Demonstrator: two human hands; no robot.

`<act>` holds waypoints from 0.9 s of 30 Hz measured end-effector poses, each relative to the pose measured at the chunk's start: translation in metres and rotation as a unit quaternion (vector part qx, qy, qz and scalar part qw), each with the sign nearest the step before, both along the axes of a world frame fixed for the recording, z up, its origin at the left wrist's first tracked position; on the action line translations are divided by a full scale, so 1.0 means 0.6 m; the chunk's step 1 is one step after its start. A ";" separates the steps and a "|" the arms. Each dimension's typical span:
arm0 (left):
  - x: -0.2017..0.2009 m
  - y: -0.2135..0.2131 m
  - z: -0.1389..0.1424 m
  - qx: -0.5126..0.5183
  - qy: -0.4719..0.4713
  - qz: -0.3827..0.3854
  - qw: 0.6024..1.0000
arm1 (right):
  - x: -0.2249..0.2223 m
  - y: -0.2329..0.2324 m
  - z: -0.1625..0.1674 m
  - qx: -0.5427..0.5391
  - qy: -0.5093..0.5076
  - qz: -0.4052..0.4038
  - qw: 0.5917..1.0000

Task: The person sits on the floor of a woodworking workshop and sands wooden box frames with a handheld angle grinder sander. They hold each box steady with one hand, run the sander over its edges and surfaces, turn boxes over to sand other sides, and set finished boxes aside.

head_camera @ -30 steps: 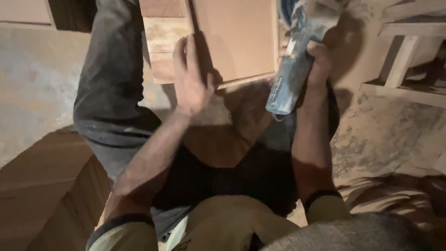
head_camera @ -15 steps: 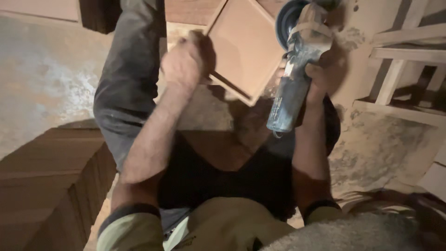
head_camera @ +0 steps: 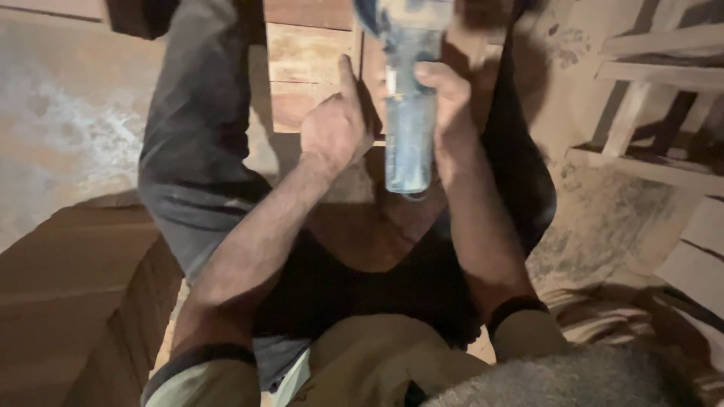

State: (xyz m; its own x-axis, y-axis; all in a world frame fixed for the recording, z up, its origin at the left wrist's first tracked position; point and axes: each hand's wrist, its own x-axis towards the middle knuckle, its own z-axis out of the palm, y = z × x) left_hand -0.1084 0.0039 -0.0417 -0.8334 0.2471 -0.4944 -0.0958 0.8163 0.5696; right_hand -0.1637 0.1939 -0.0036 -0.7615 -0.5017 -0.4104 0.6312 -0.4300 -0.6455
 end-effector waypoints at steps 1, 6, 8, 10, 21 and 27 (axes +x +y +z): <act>0.001 0.000 -0.001 -0.004 0.018 0.001 1.000 | 0.001 -0.005 -0.005 -0.001 -0.006 0.017 1.000; 0.002 -0.004 0.008 0.018 0.055 0.020 0.998 | 0.021 0.002 0.004 0.013 -0.061 -0.054 0.997; 0.000 -0.003 0.014 0.009 0.081 0.013 0.997 | 0.019 0.023 0.015 0.091 -0.008 -0.031 0.995; -0.003 -0.003 0.018 -0.007 0.050 0.004 0.999 | 0.011 0.049 0.020 0.109 0.020 -0.017 0.994; -0.001 0.000 0.006 -0.002 0.076 0.011 0.997 | 0.010 0.171 0.018 0.094 0.164 -0.098 0.977; 0.005 -0.001 0.005 0.004 0.013 0.031 0.999 | 0.042 0.210 0.062 0.064 0.024 -0.121 0.990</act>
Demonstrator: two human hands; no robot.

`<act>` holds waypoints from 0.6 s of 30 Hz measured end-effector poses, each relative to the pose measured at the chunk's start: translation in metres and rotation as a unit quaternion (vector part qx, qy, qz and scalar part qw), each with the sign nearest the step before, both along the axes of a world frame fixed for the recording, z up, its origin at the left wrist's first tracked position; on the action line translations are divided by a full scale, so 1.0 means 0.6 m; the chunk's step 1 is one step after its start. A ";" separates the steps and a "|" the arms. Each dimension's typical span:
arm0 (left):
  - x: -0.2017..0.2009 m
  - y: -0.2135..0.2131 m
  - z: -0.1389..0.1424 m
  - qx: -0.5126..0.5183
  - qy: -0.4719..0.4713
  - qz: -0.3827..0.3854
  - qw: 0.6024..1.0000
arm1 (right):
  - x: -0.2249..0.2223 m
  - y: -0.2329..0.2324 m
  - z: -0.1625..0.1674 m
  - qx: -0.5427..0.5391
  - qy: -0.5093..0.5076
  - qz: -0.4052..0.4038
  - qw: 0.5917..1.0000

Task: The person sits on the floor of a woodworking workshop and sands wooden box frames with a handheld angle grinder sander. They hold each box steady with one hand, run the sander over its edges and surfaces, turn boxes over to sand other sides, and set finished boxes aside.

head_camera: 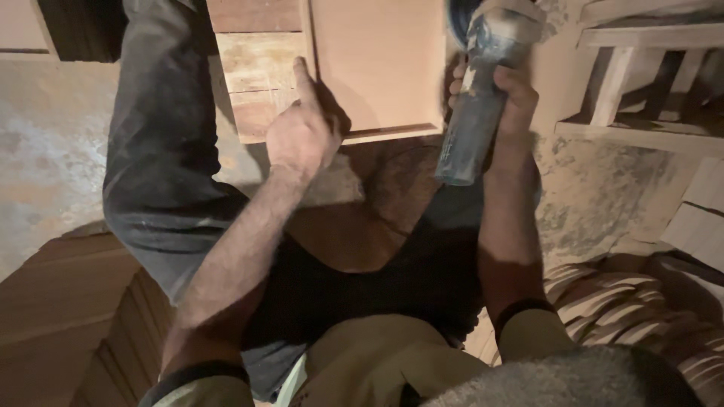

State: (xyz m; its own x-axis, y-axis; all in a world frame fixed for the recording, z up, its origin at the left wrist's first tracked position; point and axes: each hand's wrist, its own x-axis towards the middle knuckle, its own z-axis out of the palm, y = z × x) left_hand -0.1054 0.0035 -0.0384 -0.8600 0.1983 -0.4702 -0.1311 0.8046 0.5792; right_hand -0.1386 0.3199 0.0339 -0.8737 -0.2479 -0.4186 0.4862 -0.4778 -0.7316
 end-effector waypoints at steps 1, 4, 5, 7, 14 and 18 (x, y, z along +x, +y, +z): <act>0.002 -0.002 -0.001 -0.004 0.004 0.007 1.000 | 0.003 0.001 0.005 0.006 0.014 -0.011 1.000; 0.007 -0.009 -0.006 -0.021 0.029 0.014 0.999 | 0.006 -0.003 0.012 0.022 0.031 -0.030 0.999; 0.008 -0.010 -0.008 -0.029 0.051 0.012 0.998 | 0.005 -0.006 0.013 0.025 0.022 -0.022 0.999; 0.011 -0.009 -0.011 -0.035 0.066 0.011 0.997 | -0.002 -0.014 0.012 0.052 0.037 -0.026 0.998; 0.011 -0.007 -0.020 -0.036 0.065 0.021 0.997 | -0.049 -0.028 0.000 0.003 -0.006 0.004 1.000; 0.013 -0.007 -0.021 -0.030 0.040 0.017 0.999 | -0.053 -0.033 0.006 -0.059 -0.051 0.047 0.996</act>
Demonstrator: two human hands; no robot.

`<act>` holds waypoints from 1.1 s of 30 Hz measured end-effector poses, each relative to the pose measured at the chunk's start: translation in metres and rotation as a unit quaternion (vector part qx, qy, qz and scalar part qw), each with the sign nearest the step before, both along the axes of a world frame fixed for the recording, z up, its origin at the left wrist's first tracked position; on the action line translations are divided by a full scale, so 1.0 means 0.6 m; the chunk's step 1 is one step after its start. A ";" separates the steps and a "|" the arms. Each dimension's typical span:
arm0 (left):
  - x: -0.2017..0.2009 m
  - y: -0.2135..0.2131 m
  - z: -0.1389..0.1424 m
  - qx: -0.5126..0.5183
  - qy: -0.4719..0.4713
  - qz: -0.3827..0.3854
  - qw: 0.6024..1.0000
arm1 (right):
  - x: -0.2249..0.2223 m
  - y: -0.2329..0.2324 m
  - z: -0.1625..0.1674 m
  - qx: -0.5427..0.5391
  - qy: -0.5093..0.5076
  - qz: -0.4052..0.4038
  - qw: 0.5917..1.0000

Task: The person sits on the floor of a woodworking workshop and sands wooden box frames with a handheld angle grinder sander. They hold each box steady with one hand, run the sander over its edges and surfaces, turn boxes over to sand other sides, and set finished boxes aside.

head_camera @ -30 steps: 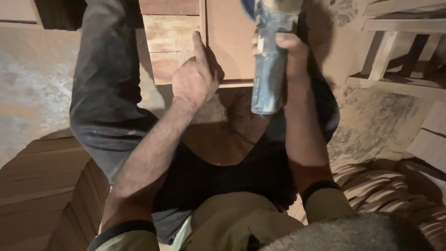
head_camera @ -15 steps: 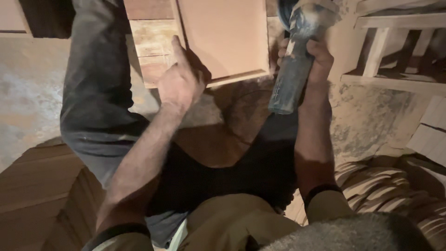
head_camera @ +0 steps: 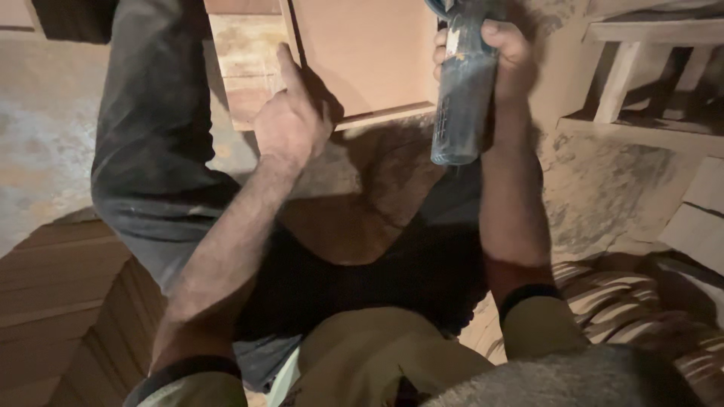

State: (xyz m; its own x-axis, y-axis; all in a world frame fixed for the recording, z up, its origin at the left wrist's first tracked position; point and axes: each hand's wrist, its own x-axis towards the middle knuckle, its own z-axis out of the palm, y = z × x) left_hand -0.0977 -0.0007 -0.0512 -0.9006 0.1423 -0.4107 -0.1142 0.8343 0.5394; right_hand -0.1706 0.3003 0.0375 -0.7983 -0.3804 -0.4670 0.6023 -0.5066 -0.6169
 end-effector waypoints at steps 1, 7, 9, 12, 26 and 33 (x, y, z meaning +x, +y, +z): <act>0.000 0.000 0.000 -0.003 -0.005 0.002 1.000 | 0.003 -0.002 0.003 -0.002 0.000 0.010 1.000; -0.004 0.001 0.004 -0.002 -0.011 0.008 1.000 | 0.052 -0.011 0.009 0.045 0.068 -0.009 0.997; -0.004 0.001 0.005 -0.006 0.013 0.004 1.000 | 0.052 -0.012 0.002 -0.027 0.071 0.003 0.997; 0.000 0.002 0.004 0.003 0.018 0.005 1.000 | 0.036 -0.010 -0.006 0.052 0.109 -0.005 0.993; 0.016 0.006 -0.026 0.018 0.059 0.030 0.998 | 0.121 0.000 0.023 -0.137 -0.025 0.027 0.990; 0.026 0.007 -0.033 0.026 0.093 0.046 0.994 | 0.270 0.015 0.060 -0.095 -0.111 -0.010 0.989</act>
